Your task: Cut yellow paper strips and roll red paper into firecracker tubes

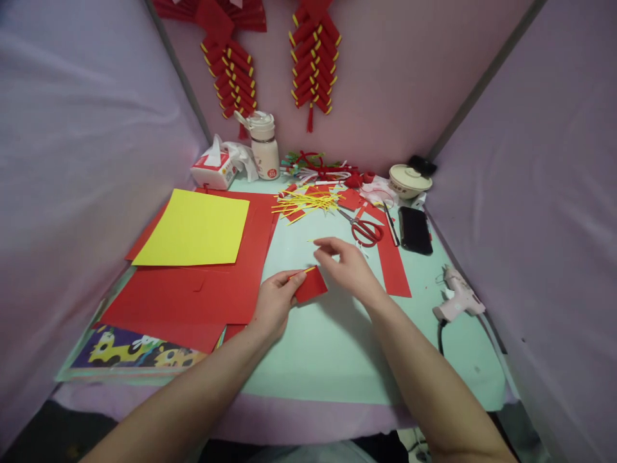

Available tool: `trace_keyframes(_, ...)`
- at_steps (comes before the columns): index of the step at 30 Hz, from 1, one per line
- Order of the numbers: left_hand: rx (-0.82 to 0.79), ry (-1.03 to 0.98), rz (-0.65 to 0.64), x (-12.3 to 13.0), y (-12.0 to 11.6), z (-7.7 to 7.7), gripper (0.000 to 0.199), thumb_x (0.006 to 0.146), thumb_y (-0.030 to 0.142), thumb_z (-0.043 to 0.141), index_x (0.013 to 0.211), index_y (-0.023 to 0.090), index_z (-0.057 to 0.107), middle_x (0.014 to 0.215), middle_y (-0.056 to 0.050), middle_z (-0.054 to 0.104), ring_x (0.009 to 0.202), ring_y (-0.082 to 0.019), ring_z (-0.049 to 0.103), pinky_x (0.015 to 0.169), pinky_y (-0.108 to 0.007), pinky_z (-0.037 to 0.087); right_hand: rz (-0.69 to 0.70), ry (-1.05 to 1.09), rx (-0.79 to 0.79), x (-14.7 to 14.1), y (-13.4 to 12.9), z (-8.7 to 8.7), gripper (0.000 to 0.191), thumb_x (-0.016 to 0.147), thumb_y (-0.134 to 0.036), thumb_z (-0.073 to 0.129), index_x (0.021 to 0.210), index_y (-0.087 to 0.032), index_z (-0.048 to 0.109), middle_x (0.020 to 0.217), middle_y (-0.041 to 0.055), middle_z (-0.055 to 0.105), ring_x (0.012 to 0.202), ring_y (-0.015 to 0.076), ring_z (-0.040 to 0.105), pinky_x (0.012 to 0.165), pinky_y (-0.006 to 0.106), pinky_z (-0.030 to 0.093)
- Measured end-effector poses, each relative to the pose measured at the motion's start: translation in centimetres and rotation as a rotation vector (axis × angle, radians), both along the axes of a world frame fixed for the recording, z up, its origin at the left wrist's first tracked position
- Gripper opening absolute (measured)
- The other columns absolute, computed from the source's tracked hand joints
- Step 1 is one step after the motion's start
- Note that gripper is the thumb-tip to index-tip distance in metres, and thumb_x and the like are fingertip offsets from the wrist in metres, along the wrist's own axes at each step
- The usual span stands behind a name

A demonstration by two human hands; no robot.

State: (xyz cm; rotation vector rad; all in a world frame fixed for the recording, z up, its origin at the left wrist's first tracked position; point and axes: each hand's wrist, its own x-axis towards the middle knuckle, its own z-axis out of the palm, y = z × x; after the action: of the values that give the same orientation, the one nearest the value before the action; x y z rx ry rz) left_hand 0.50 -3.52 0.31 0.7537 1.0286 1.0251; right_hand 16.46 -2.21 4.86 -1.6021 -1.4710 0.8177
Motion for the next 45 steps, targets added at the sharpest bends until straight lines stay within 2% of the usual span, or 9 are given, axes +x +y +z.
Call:
trace_keyframes(4,0.112,0.110,-0.060,0.0,-0.4,0.0,0.025,0.073,0.041,0.077,0.082,0.018,0.078,0.084,-0.007,0.075,0.079,-0.019,0.066,0.076,-0.031,0.050,0.005,0.210,-0.055,-0.8,-3.0,-0.9,0.031,0.079,-0.034,0.068,0.107,-0.021,0.066,0.085,0.0014,0.069,0.083,0.0182,0.064,0.082,0.035,0.048)
trace_keyframes(8,0.175,0.229,-0.059,-0.1,-0.6,0.1,0.025,0.073,0.042,0.077,0.078,0.018,0.076,0.078,-0.005,0.073,0.075,-0.018,0.063,0.072,-0.030,0.048,-0.022,0.322,-0.062,-0.7,-3.5,-2.0,0.028,0.079,-0.033,0.068,0.104,-0.021,0.061,0.080,-0.0004,0.066,0.077,0.0164,0.061,0.075,0.032,0.047)
trace_keyframes(11,0.163,0.227,-0.041,-0.2,-0.4,0.0,0.025,0.074,0.042,0.077,0.077,0.017,0.074,0.078,-0.005,0.073,0.074,-0.018,0.063,0.073,-0.030,0.049,-0.047,0.365,-0.063,-0.2,-3.7,-2.3,0.028,0.081,-0.034,0.068,0.104,-0.022,0.060,0.081,-0.0001,0.066,0.078,0.0164,0.061,0.075,0.031,0.046)
trace_keyframes(15,0.154,0.181,-0.088,-0.3,-0.4,-0.4,0.028,0.081,0.044,0.072,0.087,0.017,0.077,0.085,-0.006,0.074,0.081,-0.019,0.065,0.078,-0.031,0.049,-0.069,0.431,-0.075,0.5,-4.1,-2.3,0.027,0.083,-0.035,0.066,0.106,-0.022,0.060,0.088,0.0012,0.068,0.082,0.0167,0.063,0.078,0.032,0.048)
trace_keyframes(20,0.149,0.180,-0.135,-0.3,-0.7,-0.5,0.033,0.085,0.046,0.068,0.095,0.017,0.077,0.091,-0.008,0.075,0.086,-0.021,0.066,0.080,-0.033,0.050,-0.087,0.449,-0.075,0.5,-4.3,-1.8,0.022,0.085,-0.034,0.062,0.104,-0.023,0.062,0.092,0.0028,0.069,0.085,0.0171,0.064,0.080,0.033,0.049)
trace_keyframes(26,0.266,0.247,-0.152,-0.3,-0.9,0.4,0.028,0.088,0.042,0.065,0.094,0.018,0.078,0.098,-0.008,0.076,0.095,-0.022,0.067,0.088,-0.033,0.049,-0.048,0.366,0.006,0.0,-4.6,-2.0,0.027,0.083,-0.033,0.069,0.107,-0.022,0.062,0.088,0.0016,0.065,0.086,0.0164,0.060,0.084,0.033,0.047)
trace_keyframes(31,0.253,0.220,-0.181,-0.5,-1.1,-0.5,0.035,0.094,0.047,0.057,0.105,0.020,0.076,0.099,-0.009,0.075,0.090,-0.021,0.067,0.084,-0.033,0.051,-0.077,0.403,0.007,0.3,-4.7,-2.2,0.025,0.086,-0.035,0.065,0.107,-0.023,0.061,0.089,0.0024,0.067,0.085,0.0168,0.063,0.082,0.033,0.049)
trace_keyframes(39,0.211,0.154,-0.075,-0.8,-0.7,-1.2,0.038,0.092,0.051,0.062,0.109,0.020,0.075,0.107,-0.010,0.074,0.100,-0.023,0.067,0.090,-0.034,0.052,-0.137,0.450,0.065,0.8,-4.4,-1.9,0.026,0.089,-0.029,0.057,0.114,-0.025,0.062,0.113,0.0056,0.071,0.098,0.0176,0.065,0.093,0.037,0.050)
trace_keyframes(45,0.173,-0.072,0.049,-0.3,-0.5,-0.7,0.036,0.087,0.051,0.068,0.101,0.018,0.075,0.106,-0.011,0.074,0.100,-0.023,0.069,0.086,-0.035,0.055,-0.069,0.372,0.000,0.9,-4.4,-1.9,0.021,0.083,-0.035,0.067,0.099,-0.022,0.068,0.094,0.0041,0.071,0.089,0.0191,0.065,0.085,0.036,0.051)
